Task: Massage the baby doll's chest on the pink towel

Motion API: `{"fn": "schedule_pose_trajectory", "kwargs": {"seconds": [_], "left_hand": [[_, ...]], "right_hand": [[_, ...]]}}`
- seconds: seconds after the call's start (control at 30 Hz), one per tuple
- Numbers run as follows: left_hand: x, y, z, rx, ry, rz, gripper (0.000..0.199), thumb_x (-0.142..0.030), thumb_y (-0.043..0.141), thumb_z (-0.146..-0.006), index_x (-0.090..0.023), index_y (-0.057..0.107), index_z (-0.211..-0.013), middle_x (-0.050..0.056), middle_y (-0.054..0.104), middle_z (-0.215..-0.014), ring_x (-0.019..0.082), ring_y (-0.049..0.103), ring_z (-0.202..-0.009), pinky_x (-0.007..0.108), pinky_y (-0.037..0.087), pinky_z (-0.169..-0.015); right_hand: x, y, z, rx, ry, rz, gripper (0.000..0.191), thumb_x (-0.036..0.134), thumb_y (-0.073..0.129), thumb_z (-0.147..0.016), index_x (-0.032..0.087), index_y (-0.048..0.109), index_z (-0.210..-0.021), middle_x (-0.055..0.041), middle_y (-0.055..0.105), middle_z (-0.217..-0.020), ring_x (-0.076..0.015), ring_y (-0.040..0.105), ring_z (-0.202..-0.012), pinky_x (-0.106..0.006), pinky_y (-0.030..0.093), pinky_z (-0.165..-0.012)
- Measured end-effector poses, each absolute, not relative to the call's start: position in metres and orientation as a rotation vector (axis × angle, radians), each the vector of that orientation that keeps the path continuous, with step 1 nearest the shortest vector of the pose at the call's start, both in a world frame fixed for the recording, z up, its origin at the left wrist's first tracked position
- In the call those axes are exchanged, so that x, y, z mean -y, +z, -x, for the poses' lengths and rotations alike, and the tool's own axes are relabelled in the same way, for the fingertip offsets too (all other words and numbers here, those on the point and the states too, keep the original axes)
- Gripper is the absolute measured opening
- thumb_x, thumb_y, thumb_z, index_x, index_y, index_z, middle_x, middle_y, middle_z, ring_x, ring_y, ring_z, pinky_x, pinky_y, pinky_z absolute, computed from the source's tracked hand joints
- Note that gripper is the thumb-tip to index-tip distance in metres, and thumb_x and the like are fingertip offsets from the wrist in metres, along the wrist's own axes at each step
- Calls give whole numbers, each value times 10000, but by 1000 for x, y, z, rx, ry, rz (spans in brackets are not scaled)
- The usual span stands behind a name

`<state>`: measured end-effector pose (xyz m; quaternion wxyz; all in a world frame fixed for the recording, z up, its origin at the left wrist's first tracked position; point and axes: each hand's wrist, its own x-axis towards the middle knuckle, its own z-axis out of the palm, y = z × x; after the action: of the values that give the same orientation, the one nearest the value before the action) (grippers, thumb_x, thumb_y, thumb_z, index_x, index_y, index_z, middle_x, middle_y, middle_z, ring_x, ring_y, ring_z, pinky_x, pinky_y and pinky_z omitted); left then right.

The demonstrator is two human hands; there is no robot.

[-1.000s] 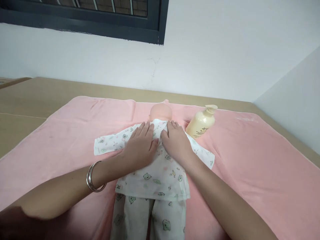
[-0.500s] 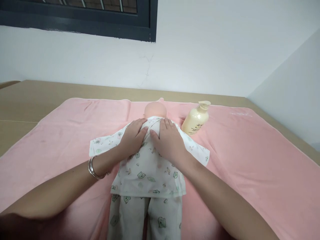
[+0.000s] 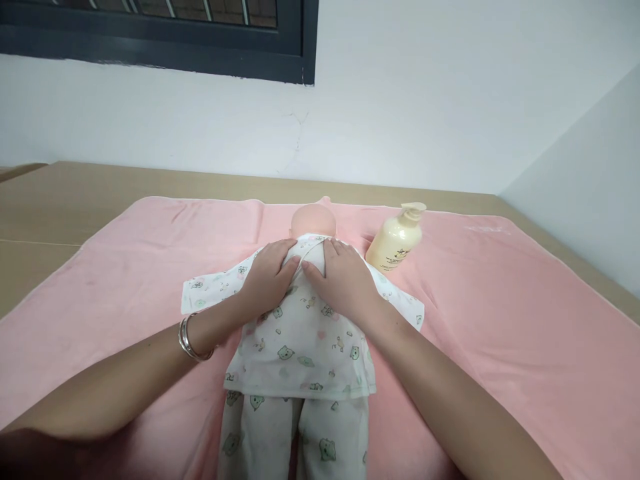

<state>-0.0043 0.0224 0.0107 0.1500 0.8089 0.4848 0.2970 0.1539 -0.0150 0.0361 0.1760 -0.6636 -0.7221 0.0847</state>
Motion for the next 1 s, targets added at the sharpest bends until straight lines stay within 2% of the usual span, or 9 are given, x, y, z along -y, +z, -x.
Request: {"fn": "schedule_pose_trajectory", "kwargs": {"seconds": [0.13, 0.23, 0.33, 0.43, 0.57, 0.67, 0.8, 0.93, 1.0], "left_hand": [[-24, 12, 4, -1394, 837, -2314, 375, -287, 383, -950, -138, 598, -1219, 101, 652, -1257, 264, 577, -1166, 431, 451, -1027], [-19, 13, 4, -1382, 804, -2332, 385, -291, 375, -955, -129, 583, -1235, 112, 642, -1249, 271, 565, -1170, 441, 446, -1039], [-6, 14, 4, -1388, 803, -2392, 440, -282, 333, -967, -87, 509, -1320, 165, 543, -1364, 300, 472, -1292, 482, 387, -1108], [0, 13, 3, -1412, 842, -2345, 475, -289, 337, -965, -63, 453, -1366, 198, 464, -1409, 306, 425, -1328, 485, 384, -1115], [-12, 13, 5, -1429, 823, -2265, 394, -283, 417, -932, -78, 550, -1240, 162, 569, -1210, 280, 530, -1162, 456, 458, -1028], [-21, 13, 8, -1402, 813, -2307, 354, -278, 404, -939, -95, 580, -1185, 146, 603, -1153, 276, 553, -1119, 464, 469, -1008], [-13, 14, 7, -1414, 768, -2395, 427, -286, 329, -973, -64, 533, -1275, 178, 578, -1255, 293, 534, -1188, 488, 441, -1059], [4, 16, 4, -1449, 678, -2470, 529, -328, 315, -981, -28, 426, -1403, 223, 447, -1451, 364, 389, -1376, 555, 349, -1144], [6, 19, 3, -1445, 634, -2456, 550, -340, 318, -982, -30, 394, -1430, 221, 403, -1495, 365, 340, -1417, 560, 328, -1163]], "right_hand": [[16, 37, -156, 2090, 214, 1878, 484, 477, 319, -971, 110, 516, -1217, -185, 592, -1308, -345, 512, -1239, -455, 440, -954], [15, 42, -160, 2129, 239, 1877, 487, 546, 346, -957, 153, 535, -1175, -151, 631, -1241, -335, 556, -1176, -429, 472, -884], [14, 45, -164, 2139, 276, 1875, 451, 565, 372, -949, 187, 561, -1106, -120, 668, -1155, -309, 600, -1096, -405, 497, -832], [16, 44, -160, 2149, 228, 1883, 444, 478, 352, -976, 142, 561, -1177, -146, 658, -1212, -318, 586, -1155, -435, 496, -921], [31, 37, -144, 2164, 14, 1940, 579, 385, 301, -995, -10, 446, -1393, -232, 520, -1430, -369, 442, -1363, -502, 400, -1109], [45, 35, -133, 2191, -21, 1948, 612, 350, 315, -981, -44, 395, -1443, -234, 443, -1499, -360, 364, -1432, -507, 346, -1175], [43, 38, -135, 2151, 117, 1961, 619, 345, 359, -958, -17, 393, -1458, -200, 413, -1529, -335, 329, -1457, -482, 347, -1188], [19, 37, -151, 2077, 261, 1946, 648, 427, 314, -978, 5, 391, -1463, -186, 401, -1540, -319, 335, -1455, -472, 329, -1195], [12, 33, -156, 2063, 247, 1942, 678, 462, 303, -980, -10, 387, -1460, -205, 402, -1535, -330, 336, -1453, -484, 315, -1198]]}}
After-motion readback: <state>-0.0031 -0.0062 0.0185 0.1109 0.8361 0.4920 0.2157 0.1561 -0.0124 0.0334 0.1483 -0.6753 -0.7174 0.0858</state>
